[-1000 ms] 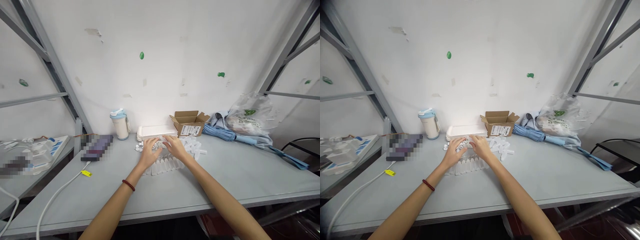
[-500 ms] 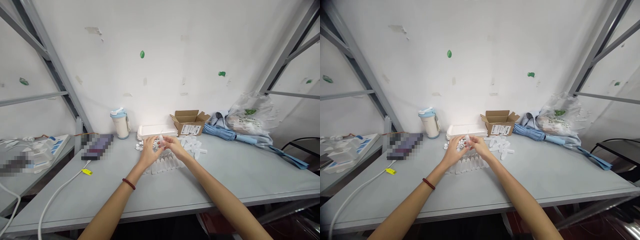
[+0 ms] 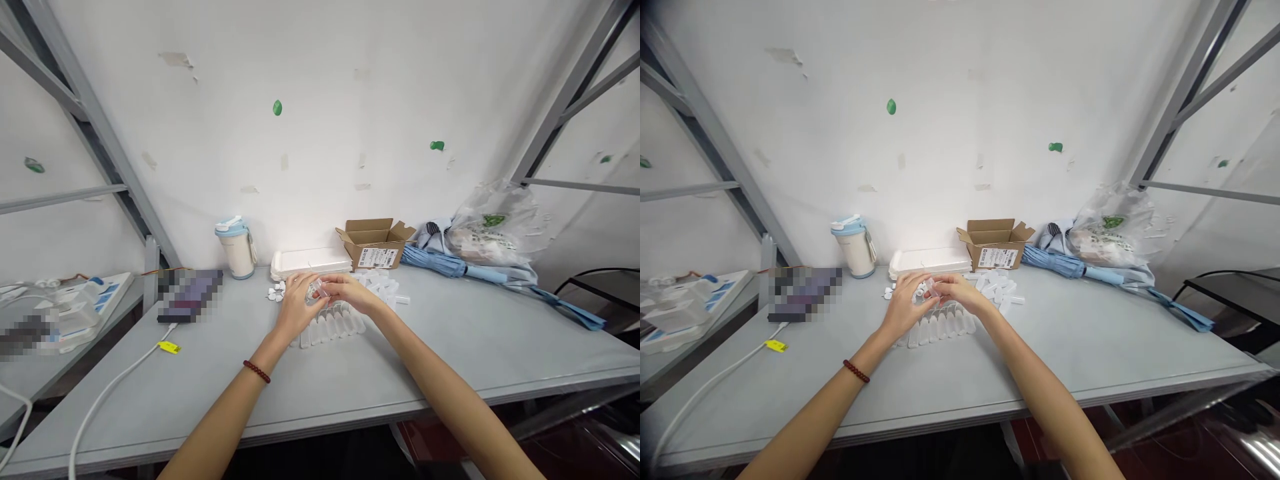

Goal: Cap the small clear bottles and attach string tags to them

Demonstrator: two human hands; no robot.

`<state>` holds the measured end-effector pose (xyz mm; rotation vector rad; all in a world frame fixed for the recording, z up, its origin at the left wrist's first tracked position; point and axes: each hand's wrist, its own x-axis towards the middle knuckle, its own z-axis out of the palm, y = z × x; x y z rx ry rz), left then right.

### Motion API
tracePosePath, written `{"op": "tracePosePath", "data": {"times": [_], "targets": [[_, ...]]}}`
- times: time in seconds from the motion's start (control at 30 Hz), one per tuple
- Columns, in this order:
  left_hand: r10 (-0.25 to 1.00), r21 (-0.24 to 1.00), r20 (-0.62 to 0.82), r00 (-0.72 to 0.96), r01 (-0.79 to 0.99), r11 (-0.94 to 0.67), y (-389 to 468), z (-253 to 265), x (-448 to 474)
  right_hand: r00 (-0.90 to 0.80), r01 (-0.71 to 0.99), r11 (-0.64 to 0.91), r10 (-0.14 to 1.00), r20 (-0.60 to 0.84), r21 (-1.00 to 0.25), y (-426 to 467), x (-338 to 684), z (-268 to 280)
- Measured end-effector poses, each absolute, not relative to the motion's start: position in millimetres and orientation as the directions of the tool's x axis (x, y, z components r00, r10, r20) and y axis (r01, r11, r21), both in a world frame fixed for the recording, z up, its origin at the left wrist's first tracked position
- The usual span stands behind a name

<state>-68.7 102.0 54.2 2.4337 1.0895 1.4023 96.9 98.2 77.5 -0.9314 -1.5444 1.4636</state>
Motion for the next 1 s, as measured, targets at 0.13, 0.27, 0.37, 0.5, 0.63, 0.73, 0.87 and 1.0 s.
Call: {"op": "tracePosePath", "data": {"times": [0.13, 0.27, 0.37, 0.5, 0.63, 0.73, 0.87, 1.0], "targets": [[0.631, 0.455, 0.724, 0.277, 0.496, -0.739, 94.1, 56.8, -56.0, -0.458, -0.004, 0.025, 0.889, 0.024, -1.0, 94.9, 119.0, 85.4], [0.657, 0.486, 0.664, 0.358, 0.461, -0.743, 84.9, 63.7, -31.9, -0.486, 0.132, -0.013, 0.871, -0.076, -0.991, 92.4, 152.0, 89.4], [0.685, 0.511, 0.567, 0.458, 0.456, -0.729, 80.5, 67.3, -9.7, -0.461, 0.273, -0.064, 0.867, -0.189, -0.96, 91.3, 176.5, 88.3], [0.724, 0.527, 0.425, 0.544, 0.501, -0.686, 76.7, 64.6, 11.5, -0.406, 0.44, -0.13, 0.854, -0.326, -0.889, 88.2, 194.0, 86.9], [0.727, 0.487, 0.378, 0.573, 0.545, -0.682, 72.3, 57.8, 15.7, -0.362, 0.561, -0.156, 0.837, -0.411, -0.813, 87.0, 193.3, 86.0], [0.713, 0.451, 0.381, 0.589, 0.554, -0.7, 69.7, 55.3, 14.1, -0.327, 0.594, -0.147, 0.854, -0.404, -0.791, 88.7, 189.3, 84.3], [0.703, 0.439, 0.362, 0.612, 0.553, -0.708, 67.7, 54.1, 12.8, -0.332, 0.624, -0.129, 0.849, -0.411, -0.771, 90.5, 187.3, 82.9], [0.698, 0.434, 0.344, 0.628, 0.553, -0.711, 66.5, 52.2, 11.0, -0.354, 0.635, -0.119, 0.834, -0.424, -0.764, 90.7, 187.5, 83.3]]}}
